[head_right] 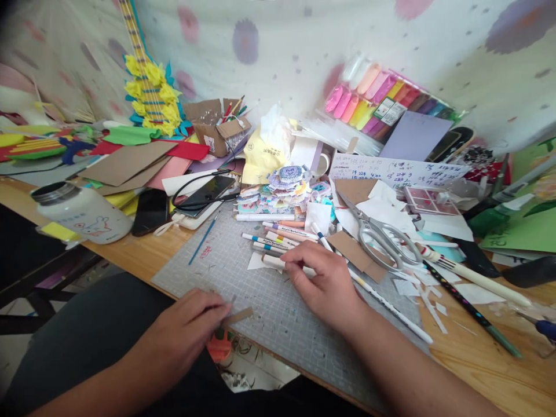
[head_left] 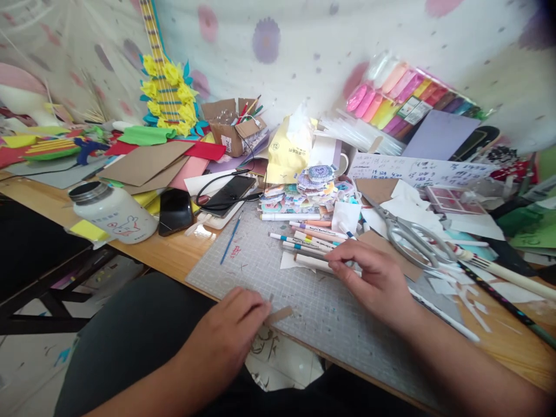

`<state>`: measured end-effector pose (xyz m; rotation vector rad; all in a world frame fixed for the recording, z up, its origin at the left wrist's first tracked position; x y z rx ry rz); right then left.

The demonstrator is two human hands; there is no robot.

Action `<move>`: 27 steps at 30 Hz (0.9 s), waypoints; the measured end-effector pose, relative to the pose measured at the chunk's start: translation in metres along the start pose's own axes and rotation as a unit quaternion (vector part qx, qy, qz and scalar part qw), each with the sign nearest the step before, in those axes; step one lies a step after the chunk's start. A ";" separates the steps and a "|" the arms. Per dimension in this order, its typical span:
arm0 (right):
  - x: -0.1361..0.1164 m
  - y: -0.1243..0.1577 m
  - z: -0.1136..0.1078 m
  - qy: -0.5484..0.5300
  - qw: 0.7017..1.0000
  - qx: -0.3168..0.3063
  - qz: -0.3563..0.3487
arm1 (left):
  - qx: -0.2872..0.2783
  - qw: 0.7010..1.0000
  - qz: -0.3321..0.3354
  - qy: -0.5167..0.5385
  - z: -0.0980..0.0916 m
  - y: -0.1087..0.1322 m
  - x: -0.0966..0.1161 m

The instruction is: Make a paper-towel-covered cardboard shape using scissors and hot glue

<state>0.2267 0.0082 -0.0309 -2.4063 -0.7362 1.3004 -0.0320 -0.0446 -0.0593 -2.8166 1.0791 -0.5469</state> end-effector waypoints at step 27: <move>0.011 -0.004 -0.003 0.012 0.995 0.086 0.051 | -0.031 0.987 0.149 -0.049 0.006 0.015 0.019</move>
Point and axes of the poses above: each hand's wrist, its own y-axis away from the middle knuckle, its own z-axis out of the palm, x = y × z, the point moved 1 cm from there along -y, towards the middle knuckle, and after that the axes turned 2 degrees about -x, right-handed, at the moved point
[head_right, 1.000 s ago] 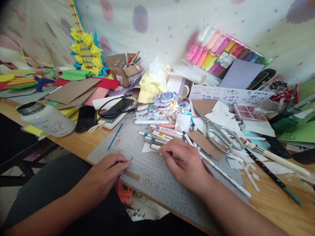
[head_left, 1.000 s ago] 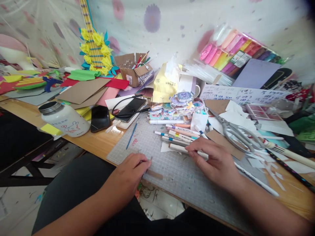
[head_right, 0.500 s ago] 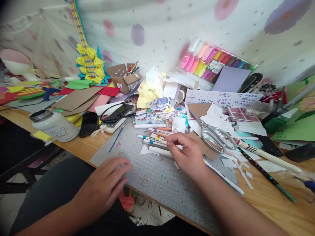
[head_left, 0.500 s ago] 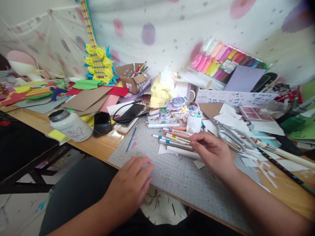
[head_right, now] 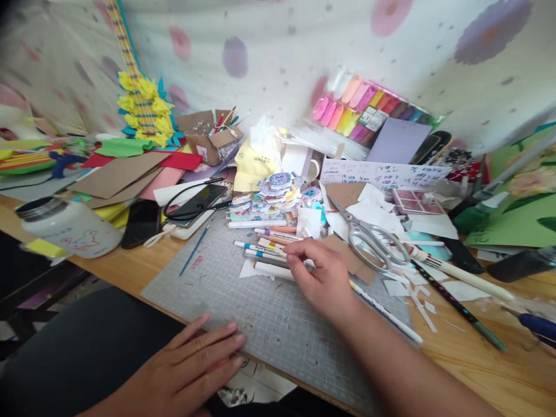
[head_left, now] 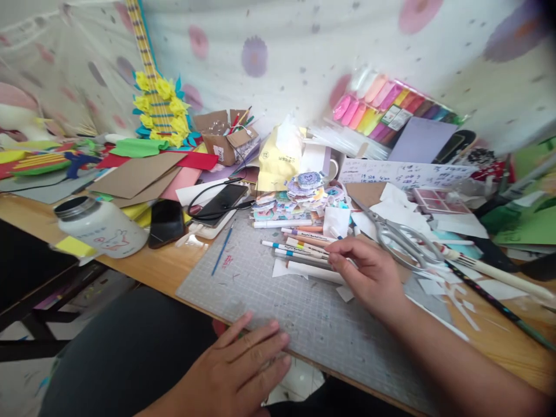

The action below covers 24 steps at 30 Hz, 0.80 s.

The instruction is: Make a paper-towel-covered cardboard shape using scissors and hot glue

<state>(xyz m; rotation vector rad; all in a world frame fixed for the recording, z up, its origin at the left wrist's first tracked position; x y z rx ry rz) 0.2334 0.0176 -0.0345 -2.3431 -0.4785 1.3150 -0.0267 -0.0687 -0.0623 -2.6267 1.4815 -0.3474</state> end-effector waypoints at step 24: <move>-0.002 -0.019 -0.019 0.292 0.907 -0.301 -0.035 | 0.027 0.995 0.016 0.094 -0.002 -0.041 -0.012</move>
Point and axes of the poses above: each hand's wrist, its own y-axis away from the middle knuckle, its own z-axis out of the palm, x = y × z, the point moved 1 cm from there along -y, towards the middle knuckle, and after that the axes turned 2 degrees about -x, right-handed, at the moved point
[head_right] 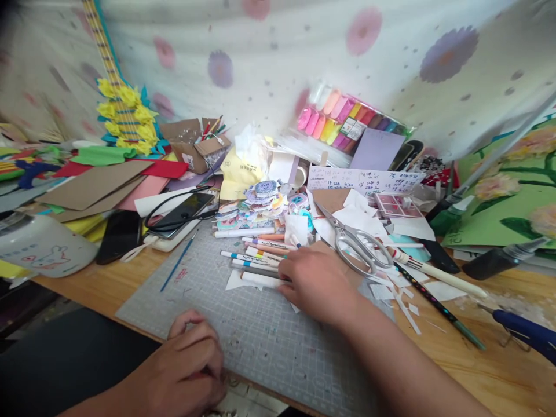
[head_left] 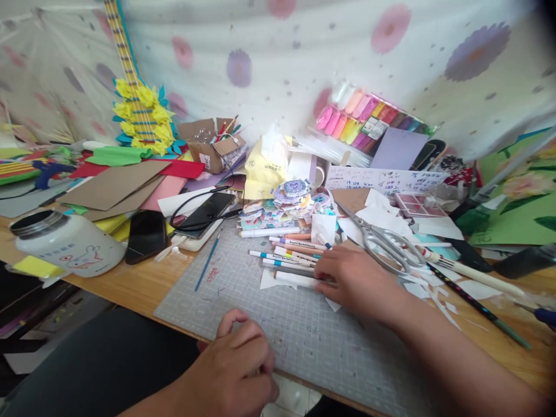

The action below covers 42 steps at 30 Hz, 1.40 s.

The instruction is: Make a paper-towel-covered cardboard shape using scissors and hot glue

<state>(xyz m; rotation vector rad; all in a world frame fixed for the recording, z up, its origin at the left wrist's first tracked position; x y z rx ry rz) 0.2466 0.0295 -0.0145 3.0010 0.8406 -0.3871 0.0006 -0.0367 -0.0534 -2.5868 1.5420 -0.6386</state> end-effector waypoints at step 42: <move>-0.015 -0.005 0.019 -0.018 0.996 -0.035 0.078 | -0.087 0.968 -0.158 -0.177 -0.052 -0.082 -0.100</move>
Point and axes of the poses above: each hand's wrist, its own y-axis away from the middle knuckle, its own z-axis out of the palm, x = y × z, the point moved 1 cm from there along -y, towards the middle knuckle, and after that the axes turned 2 degrees about -x, right-handed, at the moved point
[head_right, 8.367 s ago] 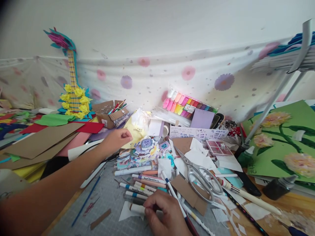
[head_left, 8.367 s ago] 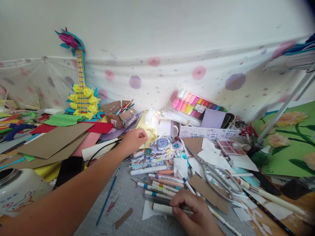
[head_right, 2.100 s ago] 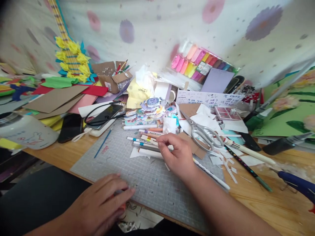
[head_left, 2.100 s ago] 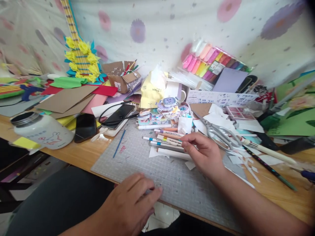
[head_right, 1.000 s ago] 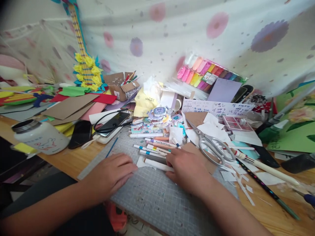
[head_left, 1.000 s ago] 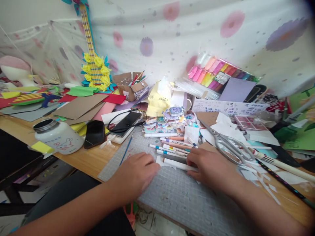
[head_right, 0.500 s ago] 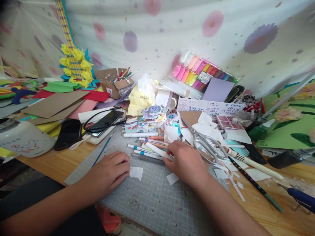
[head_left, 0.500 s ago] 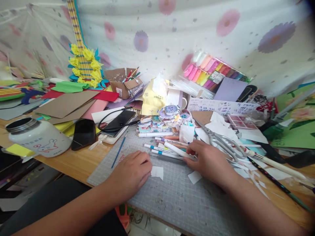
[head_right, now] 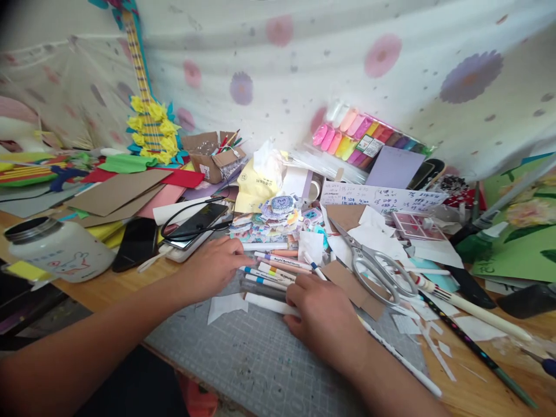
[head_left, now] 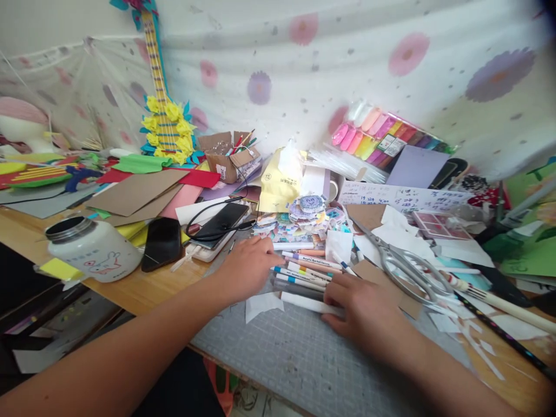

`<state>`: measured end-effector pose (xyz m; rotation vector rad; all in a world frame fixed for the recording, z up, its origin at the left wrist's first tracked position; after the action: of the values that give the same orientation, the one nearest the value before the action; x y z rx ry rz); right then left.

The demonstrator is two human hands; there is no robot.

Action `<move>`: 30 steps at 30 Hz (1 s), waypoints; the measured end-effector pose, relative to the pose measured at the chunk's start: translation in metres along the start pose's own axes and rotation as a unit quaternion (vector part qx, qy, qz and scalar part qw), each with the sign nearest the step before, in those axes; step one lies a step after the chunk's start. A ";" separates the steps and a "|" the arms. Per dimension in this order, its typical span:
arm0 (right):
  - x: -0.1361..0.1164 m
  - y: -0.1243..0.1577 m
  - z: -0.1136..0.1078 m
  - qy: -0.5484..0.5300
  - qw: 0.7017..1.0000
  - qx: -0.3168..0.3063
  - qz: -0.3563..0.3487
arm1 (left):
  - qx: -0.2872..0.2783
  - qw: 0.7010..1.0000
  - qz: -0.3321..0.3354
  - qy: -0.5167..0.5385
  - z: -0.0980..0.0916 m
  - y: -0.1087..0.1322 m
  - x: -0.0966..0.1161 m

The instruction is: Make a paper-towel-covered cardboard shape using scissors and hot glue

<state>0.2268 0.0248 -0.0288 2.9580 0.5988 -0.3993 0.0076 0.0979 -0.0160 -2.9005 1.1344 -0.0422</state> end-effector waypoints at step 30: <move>0.000 0.000 -0.001 -0.004 1.000 0.000 0.001 | -0.008 1.000 0.006 0.028 0.014 -0.026 -0.003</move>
<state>0.2277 0.0248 -0.0274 2.9558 0.5958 -0.4098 0.0240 0.1193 -0.0287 -2.9245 1.1662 -0.1164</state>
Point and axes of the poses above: each hand's wrist, its own y-axis away from the middle knuckle, its own z-axis out of the palm, x = y × z, the point moved 1 cm from there along -y, towards the middle knuckle, and after that the axes turned 2 degrees about -x, right-handed, at the moved point
